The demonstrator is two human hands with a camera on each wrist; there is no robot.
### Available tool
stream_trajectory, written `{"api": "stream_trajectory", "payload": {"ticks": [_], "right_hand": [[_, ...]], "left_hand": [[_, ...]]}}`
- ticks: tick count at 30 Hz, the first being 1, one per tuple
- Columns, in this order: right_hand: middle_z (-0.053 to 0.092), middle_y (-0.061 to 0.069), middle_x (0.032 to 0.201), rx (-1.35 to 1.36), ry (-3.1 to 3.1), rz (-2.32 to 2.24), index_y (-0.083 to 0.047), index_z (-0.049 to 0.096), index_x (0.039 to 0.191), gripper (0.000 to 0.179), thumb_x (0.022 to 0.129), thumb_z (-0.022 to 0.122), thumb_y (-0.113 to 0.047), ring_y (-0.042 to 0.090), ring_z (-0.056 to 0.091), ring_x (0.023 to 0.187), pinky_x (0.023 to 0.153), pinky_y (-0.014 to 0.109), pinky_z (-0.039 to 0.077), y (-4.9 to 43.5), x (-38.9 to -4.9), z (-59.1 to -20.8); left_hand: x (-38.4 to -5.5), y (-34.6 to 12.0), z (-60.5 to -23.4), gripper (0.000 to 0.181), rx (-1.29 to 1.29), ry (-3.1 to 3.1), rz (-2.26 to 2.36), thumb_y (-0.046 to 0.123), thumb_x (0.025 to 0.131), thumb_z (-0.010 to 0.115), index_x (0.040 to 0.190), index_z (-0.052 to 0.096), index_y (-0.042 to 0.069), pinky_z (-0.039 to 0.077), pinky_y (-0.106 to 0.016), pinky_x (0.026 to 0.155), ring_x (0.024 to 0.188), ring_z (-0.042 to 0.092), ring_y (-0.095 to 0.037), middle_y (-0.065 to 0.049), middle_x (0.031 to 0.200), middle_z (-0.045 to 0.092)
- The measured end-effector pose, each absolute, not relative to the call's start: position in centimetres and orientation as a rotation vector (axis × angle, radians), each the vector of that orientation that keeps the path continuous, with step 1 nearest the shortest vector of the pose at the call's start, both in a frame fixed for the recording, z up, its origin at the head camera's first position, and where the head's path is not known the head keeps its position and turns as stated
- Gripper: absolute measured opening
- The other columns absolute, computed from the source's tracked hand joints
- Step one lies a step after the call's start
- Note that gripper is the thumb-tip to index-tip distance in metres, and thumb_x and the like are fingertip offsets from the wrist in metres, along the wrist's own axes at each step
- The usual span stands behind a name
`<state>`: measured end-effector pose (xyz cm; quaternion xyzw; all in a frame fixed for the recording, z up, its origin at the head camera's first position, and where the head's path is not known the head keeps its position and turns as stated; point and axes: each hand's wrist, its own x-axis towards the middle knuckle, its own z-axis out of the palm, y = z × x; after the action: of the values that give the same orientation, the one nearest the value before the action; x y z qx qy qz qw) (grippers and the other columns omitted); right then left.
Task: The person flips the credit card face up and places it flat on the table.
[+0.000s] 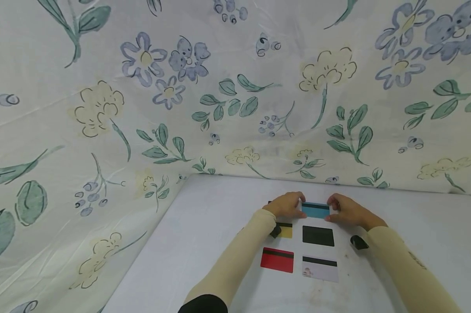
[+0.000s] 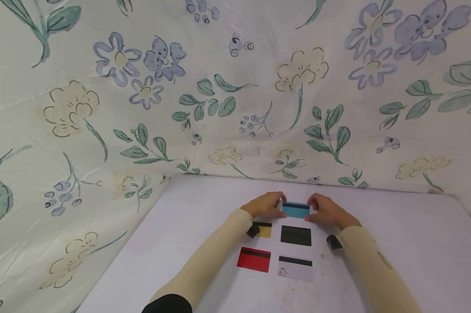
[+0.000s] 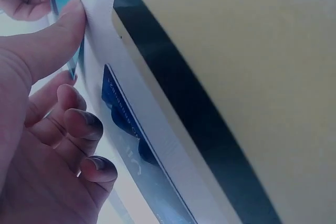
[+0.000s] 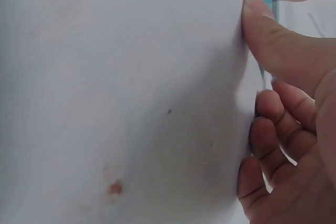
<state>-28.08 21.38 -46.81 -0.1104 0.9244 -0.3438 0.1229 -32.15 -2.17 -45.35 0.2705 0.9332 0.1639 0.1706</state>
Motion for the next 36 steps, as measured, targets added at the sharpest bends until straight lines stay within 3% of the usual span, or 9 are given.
{"api": "stream_trajectory", "payload": {"ticks": [12,24,36], "right_hand": [[0.050,0.011,0.106,-0.319,2.667,-0.983,0.005,0.054,0.129,0.064,0.084,0.087,-0.025,0.026,0.049,0.103,0.088,0.037,0.044,21.7,-28.2,-47.0],[0.053,0.011,0.105,-0.318,2.668,-0.994,0.004,0.056,0.127,0.059,0.084,0.085,-0.023,0.026,0.051,0.101,0.086,0.038,0.045,21.8,-28.3,-47.1],[0.056,0.011,0.103,-0.378,2.683,-1.030,0.005,0.058,0.129,0.063,0.083,0.087,-0.027,0.025,0.050,0.098,0.080,0.033,0.044,22.1,-28.4,-46.1]], "left_hand": [[-31.6,-2.6,-45.8,0.053,0.783,2.705,0.411,0.039,0.096,0.073,0.141,0.057,0.016,0.053,-0.027,0.093,0.098,0.057,-0.010,-0.002,0.118,0.067],[-31.1,-2.5,-45.4,0.054,0.798,2.717,0.322,0.042,0.099,0.069,0.144,0.055,0.018,0.052,-0.026,0.091,0.096,0.057,-0.010,0.000,0.116,0.067],[-31.6,-2.9,-45.1,0.057,0.826,2.703,0.385,0.049,0.096,0.069,0.144,0.055,0.020,0.053,-0.027,0.097,0.105,0.059,-0.010,0.000,0.126,0.067]]}}
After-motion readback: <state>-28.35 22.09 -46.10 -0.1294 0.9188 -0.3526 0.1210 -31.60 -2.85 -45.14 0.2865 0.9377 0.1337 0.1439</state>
